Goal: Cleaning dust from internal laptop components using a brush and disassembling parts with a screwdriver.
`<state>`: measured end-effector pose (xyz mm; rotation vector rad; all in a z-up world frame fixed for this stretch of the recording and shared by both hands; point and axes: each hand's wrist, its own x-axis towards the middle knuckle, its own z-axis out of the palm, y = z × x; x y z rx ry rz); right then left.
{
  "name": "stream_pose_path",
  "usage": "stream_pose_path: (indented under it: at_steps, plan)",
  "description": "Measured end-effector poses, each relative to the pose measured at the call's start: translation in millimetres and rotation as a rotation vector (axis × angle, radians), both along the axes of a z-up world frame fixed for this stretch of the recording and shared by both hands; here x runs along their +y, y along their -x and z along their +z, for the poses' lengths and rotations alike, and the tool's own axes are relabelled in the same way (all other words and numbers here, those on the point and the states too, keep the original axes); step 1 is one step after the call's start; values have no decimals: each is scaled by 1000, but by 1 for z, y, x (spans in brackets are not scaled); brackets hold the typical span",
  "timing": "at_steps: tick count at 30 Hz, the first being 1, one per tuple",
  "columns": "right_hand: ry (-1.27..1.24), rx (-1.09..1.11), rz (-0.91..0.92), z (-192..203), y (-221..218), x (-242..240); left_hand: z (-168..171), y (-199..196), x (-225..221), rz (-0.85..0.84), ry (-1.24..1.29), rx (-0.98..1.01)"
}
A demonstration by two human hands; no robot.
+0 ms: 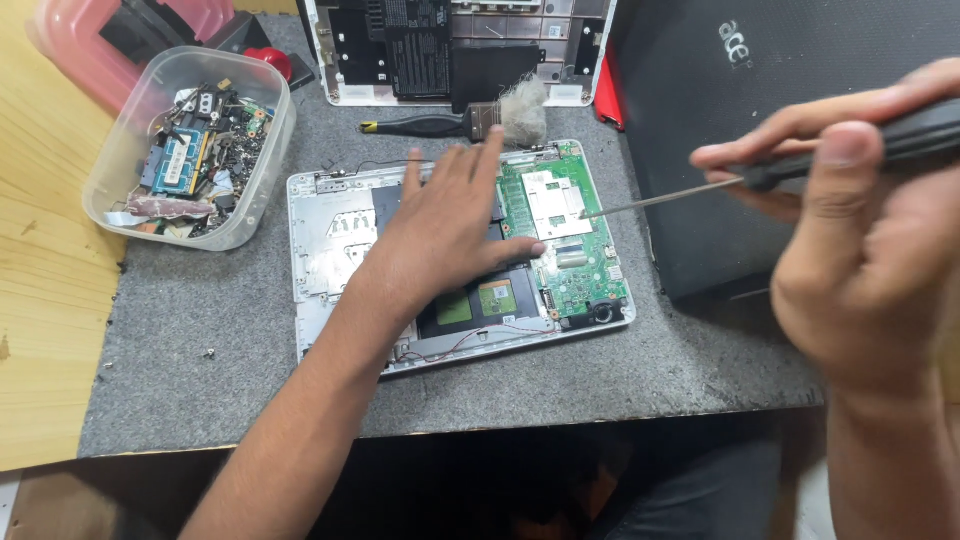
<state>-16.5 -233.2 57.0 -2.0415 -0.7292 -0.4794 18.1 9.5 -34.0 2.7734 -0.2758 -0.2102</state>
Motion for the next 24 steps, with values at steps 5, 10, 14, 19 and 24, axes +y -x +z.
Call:
stream_pose_path:
  at_steps: [5,10,14,19,24]
  plan:
    - [-25,-48,120,9,4,10,-1,1,15,93,-5,3]
    - [-71,-88,41,0,12,-4,6,35,-19,130,-177,-228]
    - [-43,-121,-65,0,26,-22,-11,77,-54,93,-295,-155]
    - [14,-96,-91,-11,18,-70,-29,57,-73,42,-414,-440]
    - [7,-31,-129,-2,24,-66,-31,33,-66,-55,-74,-67]
